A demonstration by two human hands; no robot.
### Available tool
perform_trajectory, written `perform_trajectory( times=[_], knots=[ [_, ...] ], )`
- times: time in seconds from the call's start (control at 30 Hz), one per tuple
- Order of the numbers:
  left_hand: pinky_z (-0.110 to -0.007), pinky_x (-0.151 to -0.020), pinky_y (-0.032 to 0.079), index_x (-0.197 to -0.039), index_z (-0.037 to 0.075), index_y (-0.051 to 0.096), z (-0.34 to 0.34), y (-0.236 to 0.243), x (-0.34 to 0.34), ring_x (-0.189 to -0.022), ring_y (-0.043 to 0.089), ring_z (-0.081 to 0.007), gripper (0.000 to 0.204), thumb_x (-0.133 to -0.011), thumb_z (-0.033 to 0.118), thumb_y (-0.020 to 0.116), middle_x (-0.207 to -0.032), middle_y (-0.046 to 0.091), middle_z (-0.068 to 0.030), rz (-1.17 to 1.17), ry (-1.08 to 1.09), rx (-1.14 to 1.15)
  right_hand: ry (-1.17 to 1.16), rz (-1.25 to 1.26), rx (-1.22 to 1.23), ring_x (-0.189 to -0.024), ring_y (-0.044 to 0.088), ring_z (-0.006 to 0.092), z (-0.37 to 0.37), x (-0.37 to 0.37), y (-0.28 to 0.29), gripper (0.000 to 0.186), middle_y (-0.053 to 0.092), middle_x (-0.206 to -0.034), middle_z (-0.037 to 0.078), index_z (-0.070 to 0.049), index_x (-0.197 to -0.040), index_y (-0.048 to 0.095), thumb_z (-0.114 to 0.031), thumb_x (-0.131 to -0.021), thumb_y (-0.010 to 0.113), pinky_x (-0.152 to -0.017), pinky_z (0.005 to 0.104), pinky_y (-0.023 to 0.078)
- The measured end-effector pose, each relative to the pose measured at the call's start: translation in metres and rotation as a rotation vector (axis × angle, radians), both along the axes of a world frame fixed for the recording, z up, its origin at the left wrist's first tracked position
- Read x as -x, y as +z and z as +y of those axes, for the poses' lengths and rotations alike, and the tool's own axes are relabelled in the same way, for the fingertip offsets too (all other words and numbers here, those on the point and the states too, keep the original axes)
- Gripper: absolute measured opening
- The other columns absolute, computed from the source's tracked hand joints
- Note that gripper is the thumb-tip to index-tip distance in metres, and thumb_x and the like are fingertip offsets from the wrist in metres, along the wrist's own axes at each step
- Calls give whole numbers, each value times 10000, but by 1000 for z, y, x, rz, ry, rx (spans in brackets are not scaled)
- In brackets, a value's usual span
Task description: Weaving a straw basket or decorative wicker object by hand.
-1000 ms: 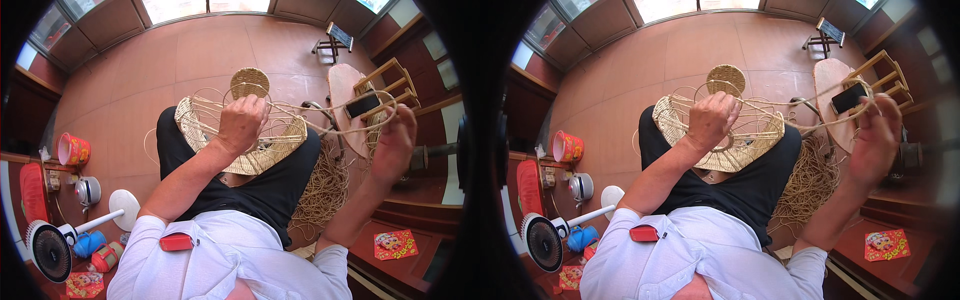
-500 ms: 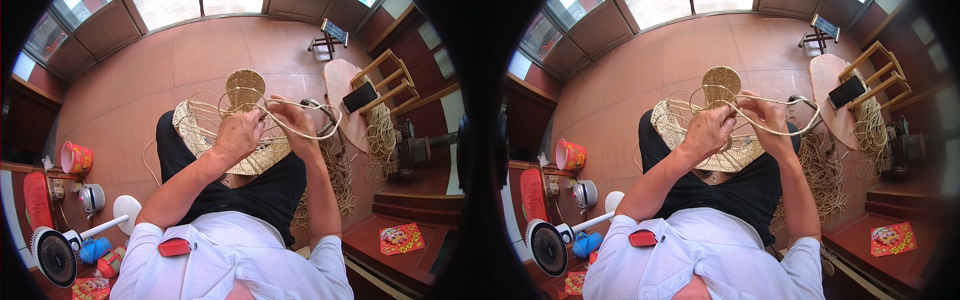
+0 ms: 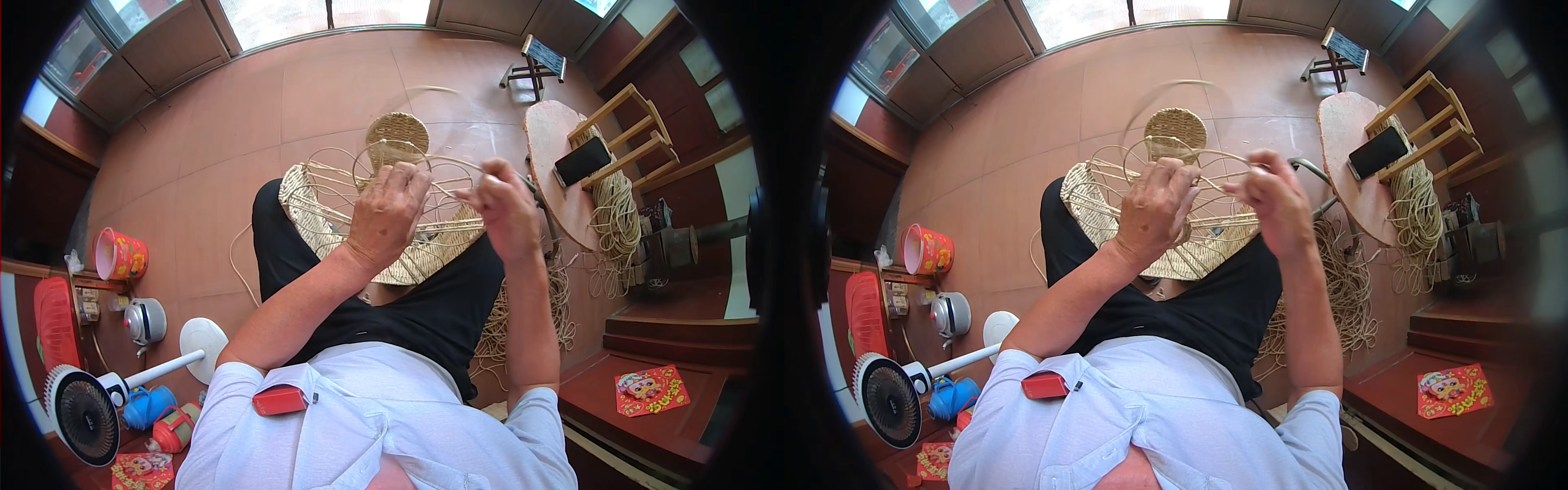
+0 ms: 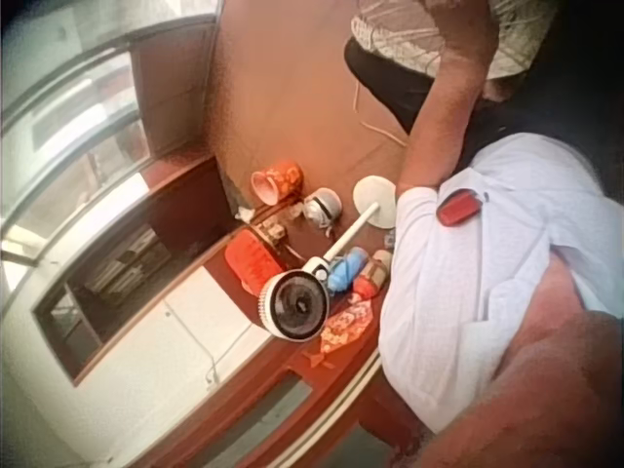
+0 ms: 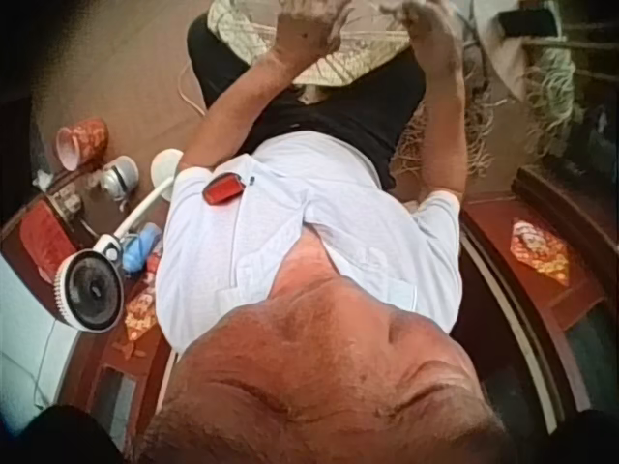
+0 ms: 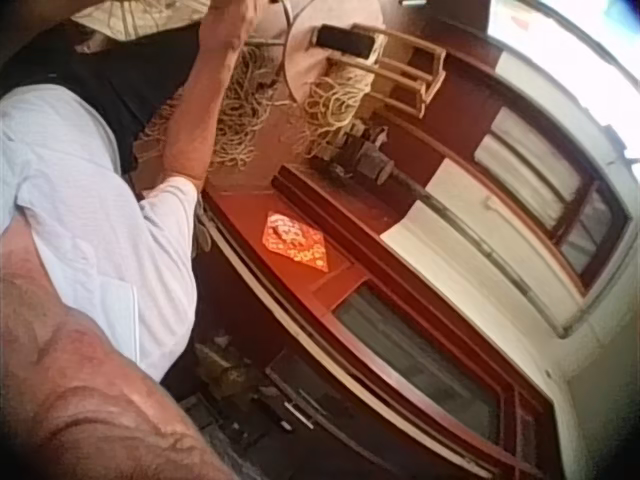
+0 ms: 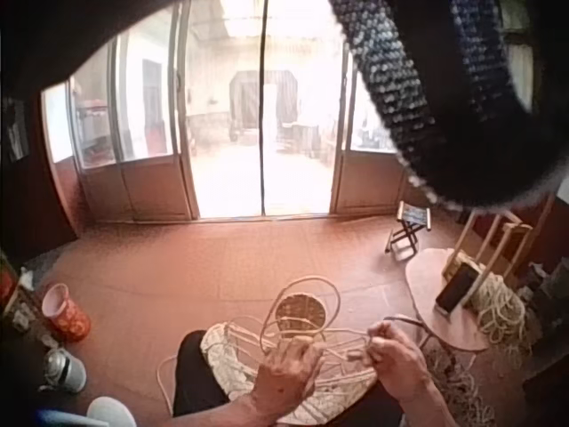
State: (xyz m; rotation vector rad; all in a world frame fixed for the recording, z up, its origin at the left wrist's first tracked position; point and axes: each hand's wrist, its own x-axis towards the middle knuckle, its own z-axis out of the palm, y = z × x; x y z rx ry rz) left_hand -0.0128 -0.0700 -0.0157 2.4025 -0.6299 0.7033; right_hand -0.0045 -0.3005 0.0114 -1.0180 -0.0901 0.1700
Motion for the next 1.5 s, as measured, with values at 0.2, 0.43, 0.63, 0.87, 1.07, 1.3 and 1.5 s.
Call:
perform_trajectory(
  times=[0.2, 0.43, 0.63, 0.87, 1.07, 1.3, 1.5],
  knots=[
    [-430, -935, 593, -1220, 68, 729, -8, -12, -7, -1050, 698, -299, 261, -962, 94, 758, -1173, 699, -95, -159, -18, -212, -503, 64, 66, -629, 436, 31, -181, 35, -32, 328, 538, -891, -36, -62, -1303, 580, 18, -1002, 684, -559, 232, 437],
    [-390, -903, 598, -1187, 88, 756, -13, -11, -11, -1036, 702, -249, 233, -956, 122, 747, -1077, 720, -52, -177, -111, -45, -984, 175, 174, -565, 419, 51, -560, 238, -9, 225, 560, -824, -30, -71, -1219, 634, -21, -1020, 727, -490, 207, 364],
    [-368, -889, 604, -1177, 108, 766, -3, -19, -6, -1034, 706, -217, 220, -962, 145, 746, -1091, 729, -31, -193, -45, -132, -1060, 817, 1007, -846, 690, 190, -482, 193, -89, 252, 724, -985, 73, -31, -1116, 765, -159, -901, 801, -792, 327, 590],
    [-383, -873, 603, -1110, 108, 752, -2, -23, -9, -1000, 716, -237, 163, -951, 134, 777, -1075, 738, -42, -169, -68, -9, -437, -465, 1490, -1321, 678, 312, -87, 32, 21, 401, 715, -1400, 166, -32, -1429, 716, -88, -1032, 728, -1137, 420, 517],
    [-404, -854, 607, -1078, 102, 734, -11, -17, -9, -982, 724, -266, 124, -963, 134, 766, -1078, 745, -69, -165, -71, 30, -17, -870, 1450, -1284, 693, 368, 21, -29, 0, 427, 750, -1316, 187, -74, -1464, 628, -68, -1041, 682, -1204, 519, 431],
    [-410, -862, 605, -1074, 93, 736, -4, -20, -9, -989, 729, -277, 113, -973, 127, 773, -1066, 755, -78, -162, -74, 64, -251, -741, 1402, -891, 740, 347, -45, -21, -23, 245, 707, -956, 244, -17, -1246, 716, -60, -1102, 523, -797, 465, 554],
    [-402, -878, 605, -1111, 90, 746, -13, -18, -9, -1000, 735, -274, 152, -970, 128, 790, -1062, 761, -81, -145, -111, -7, -850, 321, 1415, -1126, 738, 225, -415, 118, -101, 298, 812, -1181, 96, 14, -1241, 797, -169, -1105, 604, -1013, 354, 554]
  ],
)
